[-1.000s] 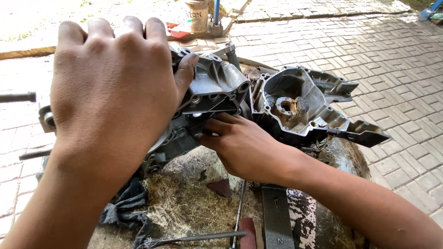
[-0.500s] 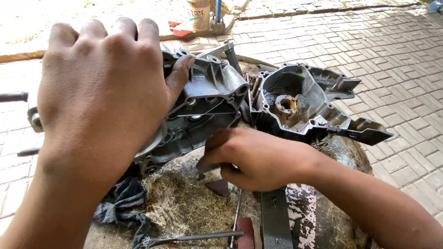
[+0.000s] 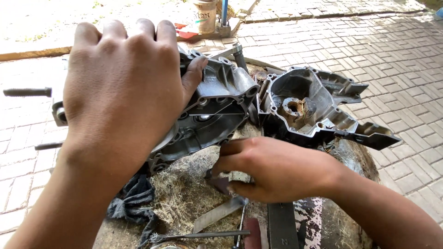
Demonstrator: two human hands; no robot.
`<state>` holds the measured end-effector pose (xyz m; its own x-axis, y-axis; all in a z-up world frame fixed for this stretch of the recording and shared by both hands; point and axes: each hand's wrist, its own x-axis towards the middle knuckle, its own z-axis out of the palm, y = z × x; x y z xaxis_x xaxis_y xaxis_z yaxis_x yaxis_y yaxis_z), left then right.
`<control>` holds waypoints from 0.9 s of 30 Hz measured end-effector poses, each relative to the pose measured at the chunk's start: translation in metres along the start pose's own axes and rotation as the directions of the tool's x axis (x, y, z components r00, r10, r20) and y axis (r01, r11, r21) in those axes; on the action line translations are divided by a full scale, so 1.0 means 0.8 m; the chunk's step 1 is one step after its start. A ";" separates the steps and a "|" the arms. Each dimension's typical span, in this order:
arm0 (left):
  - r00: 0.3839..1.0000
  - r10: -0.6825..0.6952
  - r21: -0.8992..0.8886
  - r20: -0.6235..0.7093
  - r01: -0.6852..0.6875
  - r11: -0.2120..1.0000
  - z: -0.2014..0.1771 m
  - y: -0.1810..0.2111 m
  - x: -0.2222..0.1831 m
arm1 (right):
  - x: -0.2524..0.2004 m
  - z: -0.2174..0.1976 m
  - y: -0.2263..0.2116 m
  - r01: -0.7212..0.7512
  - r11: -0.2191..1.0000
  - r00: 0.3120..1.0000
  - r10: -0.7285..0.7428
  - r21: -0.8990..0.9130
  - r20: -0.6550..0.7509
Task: Inspecting and cleaning the internal components of a motorcycle engine crankcase
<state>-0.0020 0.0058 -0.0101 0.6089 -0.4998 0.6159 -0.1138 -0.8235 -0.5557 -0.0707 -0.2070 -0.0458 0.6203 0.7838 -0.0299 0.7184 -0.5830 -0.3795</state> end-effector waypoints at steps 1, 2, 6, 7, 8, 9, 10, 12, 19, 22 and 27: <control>1.000 -0.003 0.001 0.001 0.003 1.000 0.001 0.000 0.000 | 0.001 -0.001 -0.001 0.002 1.000 1.000 -0.002 -0.002 0.002; 1.000 -0.004 0.009 -0.010 0.004 1.000 0.002 0.000 -0.001 | 0.002 -0.002 -0.001 -0.019 1.000 0.999 0.019 0.001 0.047; 1.000 -0.003 0.006 -0.025 0.003 1.000 0.002 0.000 0.000 | 0.002 0.019 0.001 0.013 0.998 0.997 -0.008 -0.058 0.079; 1.000 -0.002 0.006 -0.025 0.002 1.000 0.003 0.000 -0.001 | 0.003 0.022 0.000 0.013 0.998 0.997 -0.009 -0.057 0.079; 0.999 -0.005 0.017 -0.042 0.006 1.000 0.005 0.000 -0.001 | 0.004 0.026 -0.001 -0.012 0.998 0.995 0.017 -0.057 0.099; 0.998 -0.008 0.029 -0.060 0.009 1.000 0.006 0.001 -0.002 | 0.005 0.029 -0.001 -0.036 0.998 0.992 0.043 -0.057 0.119; 0.998 -0.009 0.029 -0.059 0.011 1.000 0.006 0.001 -0.002 | 0.005 0.028 -0.002 -0.036 0.998 0.992 0.042 -0.057 0.120; 0.999 -0.006 0.041 -0.047 0.008 0.999 0.005 0.000 -0.002 | 0.005 0.025 -0.002 -0.096 0.991 0.981 0.109 -0.092 0.158; 0.999 -0.006 0.009 -0.037 0.006 1.000 0.001 -0.002 0.000 | 0.007 0.014 0.016 -0.240 0.966 0.968 0.246 -0.099 0.058; 1.000 0.026 -0.015 0.017 -0.026 1.000 -0.005 -0.003 0.005 | 0.005 0.017 0.032 -0.203 0.966 0.979 0.201 -0.162 -0.029; 0.983 0.053 -0.040 0.175 -0.047 0.998 -0.012 -0.002 0.007 | 0.006 0.027 0.039 -0.201 0.960 0.978 0.208 -0.195 0.015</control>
<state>-0.0062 0.0019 -0.0003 0.7299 -0.4884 0.4784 -0.1736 -0.8092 -0.5612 -0.0524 -0.2167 -0.0774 0.7515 0.6483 -0.1221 0.6260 -0.7592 -0.1782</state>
